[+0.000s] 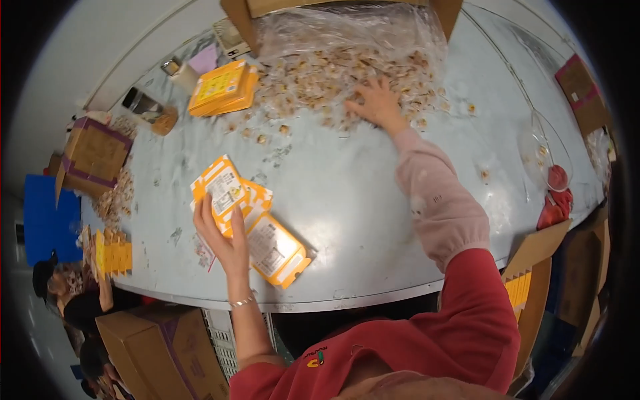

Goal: Picking up small packets from a table, placing them into yellow boxes, and then placing the filled boxes into a larger carton.

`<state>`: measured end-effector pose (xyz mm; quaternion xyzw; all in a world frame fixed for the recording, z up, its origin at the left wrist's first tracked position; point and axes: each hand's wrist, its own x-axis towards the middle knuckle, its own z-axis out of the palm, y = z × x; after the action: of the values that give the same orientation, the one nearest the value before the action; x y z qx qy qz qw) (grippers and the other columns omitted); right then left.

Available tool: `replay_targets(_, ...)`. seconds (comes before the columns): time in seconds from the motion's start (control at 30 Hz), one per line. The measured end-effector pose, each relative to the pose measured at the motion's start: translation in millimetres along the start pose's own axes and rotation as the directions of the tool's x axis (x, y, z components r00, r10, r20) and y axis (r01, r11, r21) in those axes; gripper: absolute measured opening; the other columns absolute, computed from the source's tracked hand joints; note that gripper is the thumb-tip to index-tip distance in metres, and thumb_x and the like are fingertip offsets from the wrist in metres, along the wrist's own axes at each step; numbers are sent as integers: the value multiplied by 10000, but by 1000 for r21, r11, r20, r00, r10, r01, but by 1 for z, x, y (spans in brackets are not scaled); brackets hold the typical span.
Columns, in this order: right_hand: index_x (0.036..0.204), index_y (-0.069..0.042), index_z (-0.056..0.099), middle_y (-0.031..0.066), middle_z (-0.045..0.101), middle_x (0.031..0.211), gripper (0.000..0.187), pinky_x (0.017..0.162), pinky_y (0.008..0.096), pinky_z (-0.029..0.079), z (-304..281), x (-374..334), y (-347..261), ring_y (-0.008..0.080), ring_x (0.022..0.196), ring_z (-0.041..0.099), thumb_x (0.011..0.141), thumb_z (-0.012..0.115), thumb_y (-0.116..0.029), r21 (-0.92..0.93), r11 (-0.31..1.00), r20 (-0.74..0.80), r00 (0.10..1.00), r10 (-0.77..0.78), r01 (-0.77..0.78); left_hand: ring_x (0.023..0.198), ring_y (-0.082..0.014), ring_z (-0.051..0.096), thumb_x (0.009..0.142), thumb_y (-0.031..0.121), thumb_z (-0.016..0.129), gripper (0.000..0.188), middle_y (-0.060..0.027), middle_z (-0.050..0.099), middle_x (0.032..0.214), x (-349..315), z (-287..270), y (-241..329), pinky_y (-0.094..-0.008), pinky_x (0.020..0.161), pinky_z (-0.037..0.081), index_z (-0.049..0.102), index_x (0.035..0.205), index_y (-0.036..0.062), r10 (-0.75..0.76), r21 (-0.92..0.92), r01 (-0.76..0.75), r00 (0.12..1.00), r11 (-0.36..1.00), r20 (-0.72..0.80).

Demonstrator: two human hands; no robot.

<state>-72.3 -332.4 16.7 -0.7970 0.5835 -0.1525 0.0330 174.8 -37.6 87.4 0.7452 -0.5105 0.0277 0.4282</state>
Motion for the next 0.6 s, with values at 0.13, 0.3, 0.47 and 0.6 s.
replay_targets(0.13,1165,-200,574,146,416,1318,514,921,660,270,-5,-47,8,414,1219,356,760,599,-515,67,975,11,977,-215,214,1240,-340,344,825,259,639,544,-210,375,1314,82,84,-3,-425,1021,281,437,1273,26,181,-233,-120,948,965,261)
replay_targets(0.3,1059,-108,611,171,488,1218,372,911,527,360,-36,-27,39,386,1111,454,804,586,-377,232,891,-208,915,-347,391,1244,-391,332,823,376,622,592,-241,353,1336,165,199,-47,-446,1021,296,457,1253,4,325,-164,-284,881,945,344)
replay_targets(0.47,1009,4,612,210,553,1085,397,873,398,420,-13,90,155,389,1020,518,837,553,-349,139,953,-383,902,-200,270,1287,-412,276,777,518,618,714,-231,298,1403,217,274,-59,-454,1050,260,427,1321,96,276,-36,-280,903,959,329)
replay_targets(0.6,1070,-29,619,200,540,1169,589,936,408,392,-17,121,153,389,1126,466,777,565,-538,121,993,-169,985,32,-12,1253,-320,378,733,616,601,794,-160,434,1334,224,292,-29,-428,1054,226,425,1330,122,212,58,-253,898,966,384)
